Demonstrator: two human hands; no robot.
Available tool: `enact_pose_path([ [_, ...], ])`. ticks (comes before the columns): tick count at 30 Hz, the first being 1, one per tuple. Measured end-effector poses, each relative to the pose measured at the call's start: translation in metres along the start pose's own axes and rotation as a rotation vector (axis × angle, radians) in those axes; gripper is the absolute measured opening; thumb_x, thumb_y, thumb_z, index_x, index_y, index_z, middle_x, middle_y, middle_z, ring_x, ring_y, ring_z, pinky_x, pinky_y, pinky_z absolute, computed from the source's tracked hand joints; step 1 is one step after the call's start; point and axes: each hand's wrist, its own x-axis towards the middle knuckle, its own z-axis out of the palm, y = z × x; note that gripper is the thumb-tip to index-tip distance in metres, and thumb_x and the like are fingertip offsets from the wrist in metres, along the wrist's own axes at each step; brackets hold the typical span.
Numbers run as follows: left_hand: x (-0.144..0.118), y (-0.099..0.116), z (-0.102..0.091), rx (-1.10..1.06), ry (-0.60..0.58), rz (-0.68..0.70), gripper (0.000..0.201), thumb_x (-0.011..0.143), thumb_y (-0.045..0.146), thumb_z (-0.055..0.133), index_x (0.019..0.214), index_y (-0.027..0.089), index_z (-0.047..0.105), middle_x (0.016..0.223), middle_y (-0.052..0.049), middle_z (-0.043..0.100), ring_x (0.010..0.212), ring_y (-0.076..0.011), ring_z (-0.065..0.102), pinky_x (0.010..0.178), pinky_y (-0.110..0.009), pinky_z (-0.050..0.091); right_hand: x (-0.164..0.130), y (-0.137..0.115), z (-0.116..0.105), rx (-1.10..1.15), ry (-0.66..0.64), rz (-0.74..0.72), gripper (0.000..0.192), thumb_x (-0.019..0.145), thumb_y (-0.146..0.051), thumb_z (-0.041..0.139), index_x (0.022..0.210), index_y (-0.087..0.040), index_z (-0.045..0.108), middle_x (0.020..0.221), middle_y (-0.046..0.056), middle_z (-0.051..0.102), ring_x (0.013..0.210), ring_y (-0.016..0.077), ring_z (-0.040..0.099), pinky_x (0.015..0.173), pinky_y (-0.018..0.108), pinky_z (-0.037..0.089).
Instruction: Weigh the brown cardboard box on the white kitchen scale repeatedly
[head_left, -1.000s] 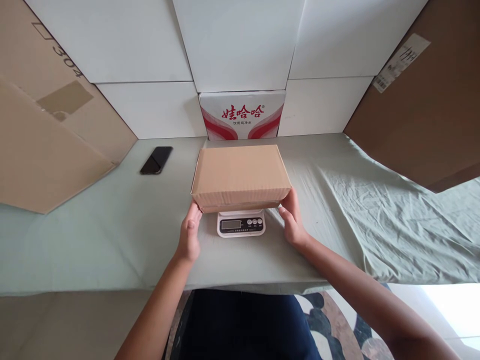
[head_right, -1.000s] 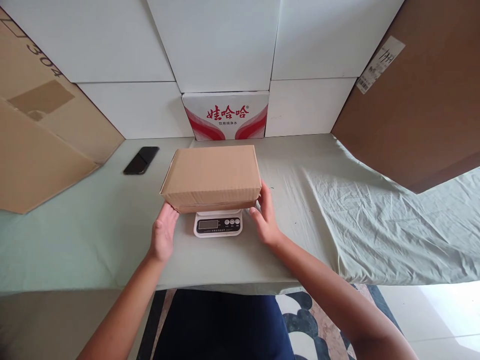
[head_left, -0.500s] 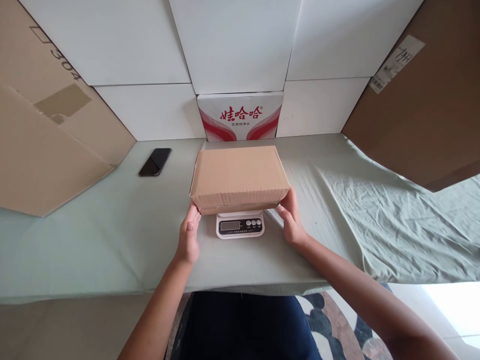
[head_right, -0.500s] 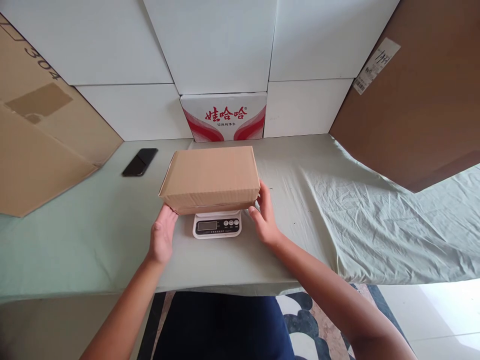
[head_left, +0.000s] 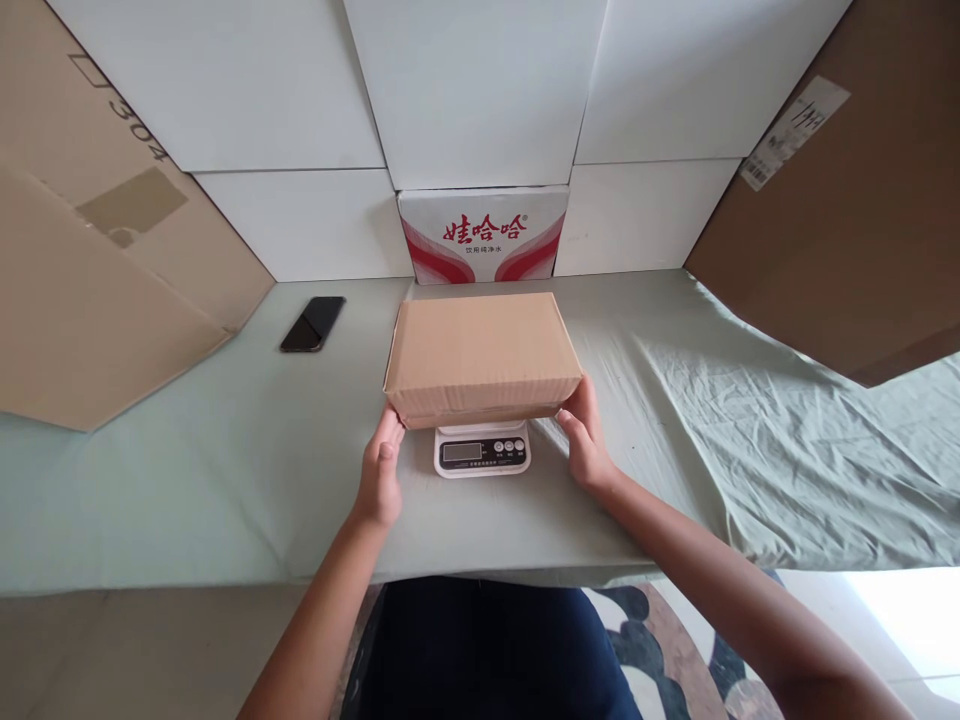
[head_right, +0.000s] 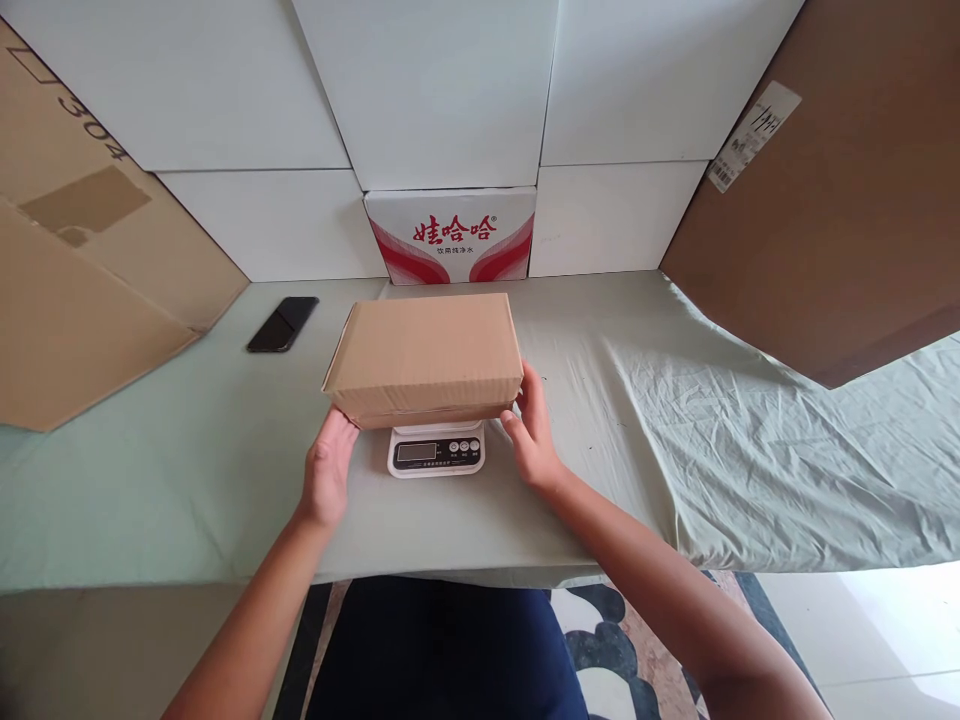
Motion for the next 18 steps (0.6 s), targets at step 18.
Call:
enact_pose_path([
  [18, 0.004, 0.007, 0.0, -0.061, 0.06, 0.072, 0.086, 0.093, 0.082, 0.036, 0.163, 0.032, 0.038, 0.175, -0.004, 0.033, 0.164, -0.0311, 0.026, 0.133, -0.045, 0.025, 0.007, 0.015, -0.005, 0.079, 0.185, 0.001, 0.059, 0.094, -0.063, 0.053, 0.148, -0.039, 0.045, 0.159, 0.003, 0.05, 0.153, 0.0342, 0.042, 0.128, 0.064, 0.031],
])
